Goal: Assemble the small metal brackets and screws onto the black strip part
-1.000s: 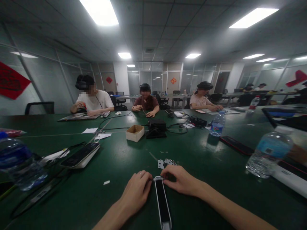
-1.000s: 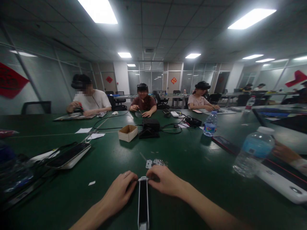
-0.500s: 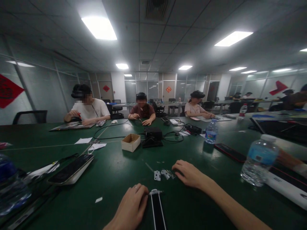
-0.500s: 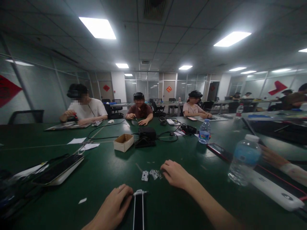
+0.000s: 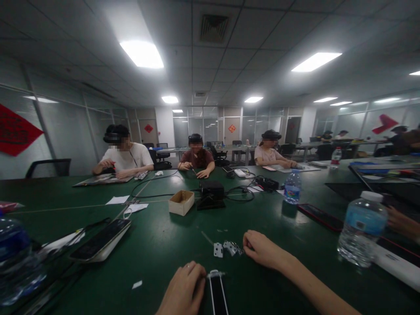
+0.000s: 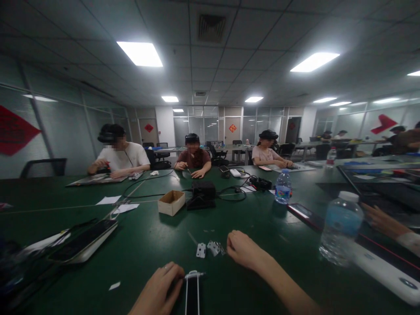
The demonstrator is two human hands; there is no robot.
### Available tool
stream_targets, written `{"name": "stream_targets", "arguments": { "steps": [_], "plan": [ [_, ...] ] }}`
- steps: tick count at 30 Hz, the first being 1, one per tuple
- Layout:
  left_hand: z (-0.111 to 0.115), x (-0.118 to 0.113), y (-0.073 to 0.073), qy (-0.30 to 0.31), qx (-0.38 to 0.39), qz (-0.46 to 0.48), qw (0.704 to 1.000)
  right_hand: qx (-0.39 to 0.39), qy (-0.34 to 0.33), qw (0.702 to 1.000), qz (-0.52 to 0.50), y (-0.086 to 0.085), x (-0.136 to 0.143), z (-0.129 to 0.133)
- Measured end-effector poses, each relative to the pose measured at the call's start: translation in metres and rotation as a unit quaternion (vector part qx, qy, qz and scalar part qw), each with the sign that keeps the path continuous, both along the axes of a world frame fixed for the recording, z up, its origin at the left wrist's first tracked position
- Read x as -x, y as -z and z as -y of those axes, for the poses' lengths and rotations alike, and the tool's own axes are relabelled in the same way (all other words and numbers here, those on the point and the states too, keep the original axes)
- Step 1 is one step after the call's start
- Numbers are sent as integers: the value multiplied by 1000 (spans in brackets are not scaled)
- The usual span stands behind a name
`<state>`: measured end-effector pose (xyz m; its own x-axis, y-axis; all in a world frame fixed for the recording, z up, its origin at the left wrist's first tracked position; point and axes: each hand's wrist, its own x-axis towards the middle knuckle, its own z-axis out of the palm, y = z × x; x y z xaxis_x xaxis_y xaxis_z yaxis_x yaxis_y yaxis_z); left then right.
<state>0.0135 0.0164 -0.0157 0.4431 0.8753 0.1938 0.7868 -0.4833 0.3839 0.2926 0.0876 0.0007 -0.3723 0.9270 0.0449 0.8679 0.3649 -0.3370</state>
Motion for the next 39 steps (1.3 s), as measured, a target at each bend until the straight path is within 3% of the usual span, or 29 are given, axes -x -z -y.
{"name": "stream_targets", "arguments": {
  "steps": [11, 16, 21, 29, 39],
  "plan": [
    [-1, 0, 7, -4, -14, 25, 1000, 34, 28, 998, -40, 9, -5, -4],
    [0, -1, 1, -1, 3, 17, 1000, 23, 17, 999, -31, 8, -6, -4],
    [0, -2, 4, -4, -4, 17, 1000, -1, 0, 1000, -12, 8, -3, -3],
    [-1, 1, 4, 4, -6, 12, 1000, -28, -66, 996, -52, 9, 5, 1],
    [-10, 3, 16, -2, -15, 0, 1000, -14, -50, 997, -58, 4, 9, 4]
  ]
}}
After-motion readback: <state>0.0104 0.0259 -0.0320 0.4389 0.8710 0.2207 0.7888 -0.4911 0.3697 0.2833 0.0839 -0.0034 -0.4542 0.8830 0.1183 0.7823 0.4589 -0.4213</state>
